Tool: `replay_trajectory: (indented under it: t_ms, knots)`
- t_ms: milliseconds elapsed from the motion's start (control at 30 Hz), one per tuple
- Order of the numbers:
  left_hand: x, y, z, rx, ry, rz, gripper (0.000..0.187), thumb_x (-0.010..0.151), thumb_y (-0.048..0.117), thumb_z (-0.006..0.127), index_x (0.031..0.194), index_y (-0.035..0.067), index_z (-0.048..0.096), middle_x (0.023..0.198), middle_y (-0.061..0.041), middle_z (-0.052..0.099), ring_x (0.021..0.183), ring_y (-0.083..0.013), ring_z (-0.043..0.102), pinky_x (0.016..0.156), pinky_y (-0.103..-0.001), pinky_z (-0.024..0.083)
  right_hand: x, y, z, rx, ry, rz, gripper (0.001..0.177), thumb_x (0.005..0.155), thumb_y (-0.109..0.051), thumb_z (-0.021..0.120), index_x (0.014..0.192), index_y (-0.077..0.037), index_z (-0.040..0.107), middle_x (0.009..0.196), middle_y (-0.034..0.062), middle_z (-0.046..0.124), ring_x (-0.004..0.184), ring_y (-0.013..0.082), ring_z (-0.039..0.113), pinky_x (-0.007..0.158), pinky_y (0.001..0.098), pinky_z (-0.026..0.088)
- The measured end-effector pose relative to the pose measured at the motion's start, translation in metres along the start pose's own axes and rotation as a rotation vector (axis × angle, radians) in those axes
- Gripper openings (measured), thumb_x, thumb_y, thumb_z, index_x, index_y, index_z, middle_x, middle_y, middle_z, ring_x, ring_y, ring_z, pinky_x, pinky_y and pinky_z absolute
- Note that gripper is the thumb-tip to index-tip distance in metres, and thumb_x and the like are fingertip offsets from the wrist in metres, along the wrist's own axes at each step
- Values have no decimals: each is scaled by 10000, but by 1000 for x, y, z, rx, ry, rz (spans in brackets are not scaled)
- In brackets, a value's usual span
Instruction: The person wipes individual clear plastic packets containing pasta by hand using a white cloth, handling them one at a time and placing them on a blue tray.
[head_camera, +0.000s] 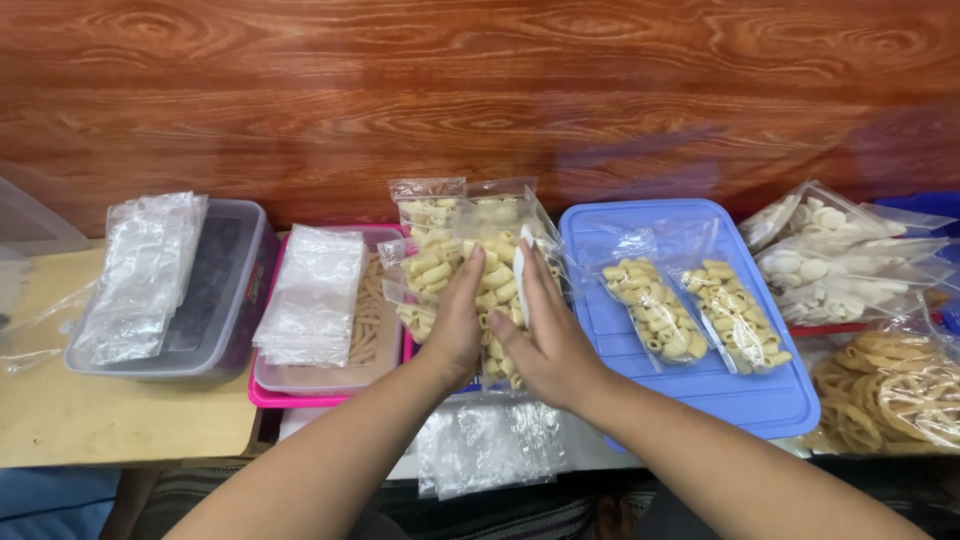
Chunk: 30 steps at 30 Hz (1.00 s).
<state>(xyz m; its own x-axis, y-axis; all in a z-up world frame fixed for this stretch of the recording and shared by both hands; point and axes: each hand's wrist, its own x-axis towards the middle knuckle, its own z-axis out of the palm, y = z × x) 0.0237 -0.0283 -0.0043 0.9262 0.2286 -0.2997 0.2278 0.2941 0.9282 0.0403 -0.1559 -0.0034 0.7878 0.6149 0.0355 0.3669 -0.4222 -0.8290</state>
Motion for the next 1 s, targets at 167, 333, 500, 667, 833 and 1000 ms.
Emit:
replay_trajectory:
  t_ms: [167,333,500,667,833,1000]
  knots:
    - [-1,-6,-6,-46,-43,63,790,898,570,379,1490,51,451,1592,-133,434,1500,-241,365,1215,-394,271,1,1,8,0,38,-43,825,1003,-484,358,1592,-58,-32,1704,151,-48,1575,281,-47,1240,449,23]
    - [-13,2,-11,-118,23,24,779,903,581,349,1409,21,544,1531,-163,534,1463,-235,457,1217,-376,293,-24,-29,20,-64,-39,-66,843,996,-509,354,1591,-72,-52,1697,142,-149,1568,287,-129,1228,502,-7]
    - [-13,-14,-14,-203,-104,52,677,977,505,521,1441,11,521,1456,-158,556,1348,-281,540,1134,-451,438,-7,-28,8,-71,42,-178,822,1036,-484,339,1569,93,97,1620,398,-4,1505,525,-62,1188,642,19]
    - [-13,-22,-16,-165,-145,53,629,1015,514,456,1417,36,538,1430,-158,573,1319,-260,551,1126,-438,444,-11,-29,8,-99,54,-130,757,1048,-426,361,1582,58,130,1613,392,50,1516,505,7,1200,623,69]
    - [9,-36,-36,-398,-37,-40,732,970,586,437,1432,25,520,1358,-149,623,1247,-264,605,1118,-442,454,-40,-40,25,-190,-44,-212,725,1043,-328,449,1551,112,179,1585,454,10,1482,574,12,1171,654,108]
    - [33,-43,-33,-316,179,174,972,976,633,474,1608,51,18,1664,-232,81,1541,-390,152,1260,-541,126,-44,-43,6,-166,-89,-90,914,976,-382,620,1589,48,97,1607,408,14,1479,571,75,1161,664,164]
